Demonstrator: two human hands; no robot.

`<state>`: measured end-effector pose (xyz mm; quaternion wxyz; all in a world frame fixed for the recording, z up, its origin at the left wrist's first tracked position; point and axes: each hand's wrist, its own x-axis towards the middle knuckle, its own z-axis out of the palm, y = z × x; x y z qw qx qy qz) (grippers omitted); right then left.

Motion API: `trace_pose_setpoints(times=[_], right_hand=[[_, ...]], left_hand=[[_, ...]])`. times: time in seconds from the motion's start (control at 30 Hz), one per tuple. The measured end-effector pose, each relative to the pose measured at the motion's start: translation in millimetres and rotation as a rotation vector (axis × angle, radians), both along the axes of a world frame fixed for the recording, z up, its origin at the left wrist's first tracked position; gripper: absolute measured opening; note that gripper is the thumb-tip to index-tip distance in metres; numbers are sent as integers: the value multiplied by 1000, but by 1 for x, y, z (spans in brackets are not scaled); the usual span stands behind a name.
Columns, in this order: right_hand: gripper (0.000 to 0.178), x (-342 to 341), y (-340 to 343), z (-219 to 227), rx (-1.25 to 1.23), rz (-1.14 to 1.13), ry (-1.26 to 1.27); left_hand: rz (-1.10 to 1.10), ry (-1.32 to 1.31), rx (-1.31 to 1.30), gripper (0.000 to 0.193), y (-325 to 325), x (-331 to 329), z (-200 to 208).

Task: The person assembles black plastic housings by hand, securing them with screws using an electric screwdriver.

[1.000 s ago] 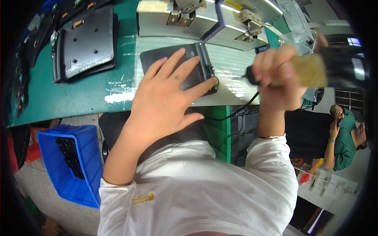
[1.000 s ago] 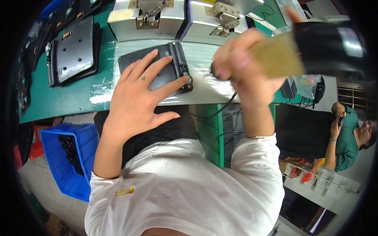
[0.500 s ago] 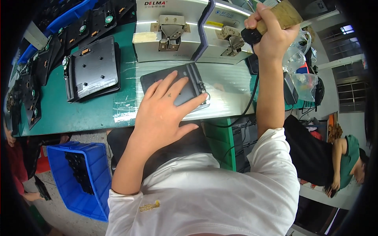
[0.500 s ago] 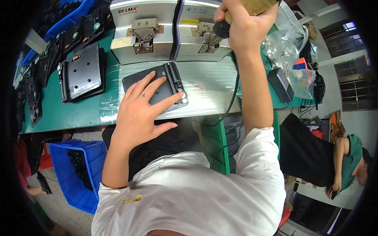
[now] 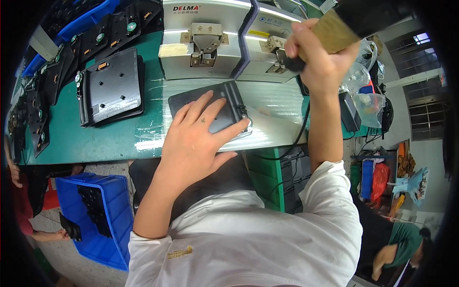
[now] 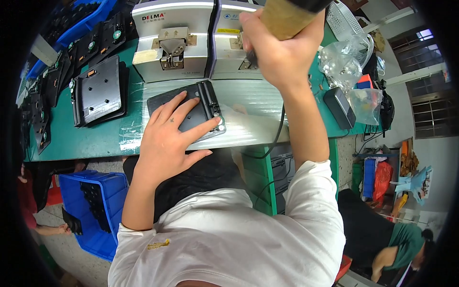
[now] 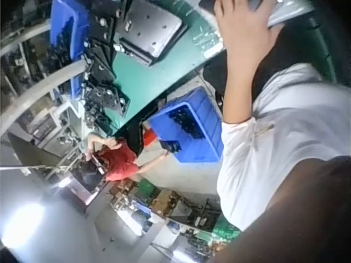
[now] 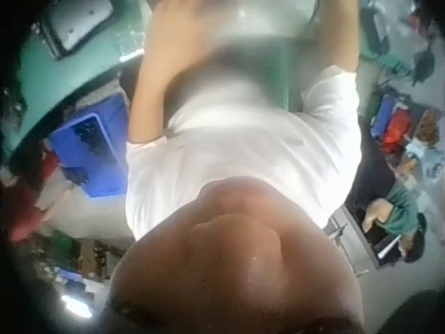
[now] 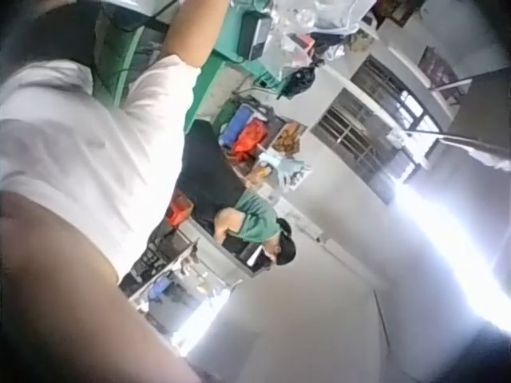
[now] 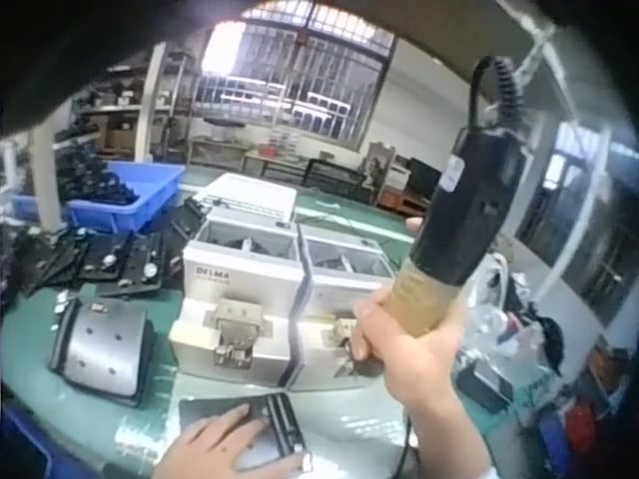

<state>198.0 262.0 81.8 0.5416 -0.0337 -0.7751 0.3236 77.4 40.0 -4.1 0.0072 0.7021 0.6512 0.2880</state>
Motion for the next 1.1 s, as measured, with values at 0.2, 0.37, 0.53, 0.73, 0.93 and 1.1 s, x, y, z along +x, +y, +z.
trace_pose_setpoints(times=[0.2, 0.37, 0.53, 0.73, 0.93, 1.1], right_hand=[[69, 4, -6, 7, -69, 113, 168], [72, 3, 16, 2, 20, 23, 317], [75, -5, 8, 2, -33, -35, 319], [73, 0, 22, -2, 10, 26, 323], [72, 0, 16, -1, -37, 68, 308], [69, -7, 8, -5, -31, 8, 255]], left_hand=[[6, 13, 4, 68, -1, 1, -2], [3, 16, 4, 68, -2, 1, -3], [5, 15, -1, 69, -3, 2, -4], [9, 25, 0, 70, -3, 3, -4], [6, 21, -6, 70, -2, 3, -3], [5, 18, -1, 70, -2, 3, -3]])
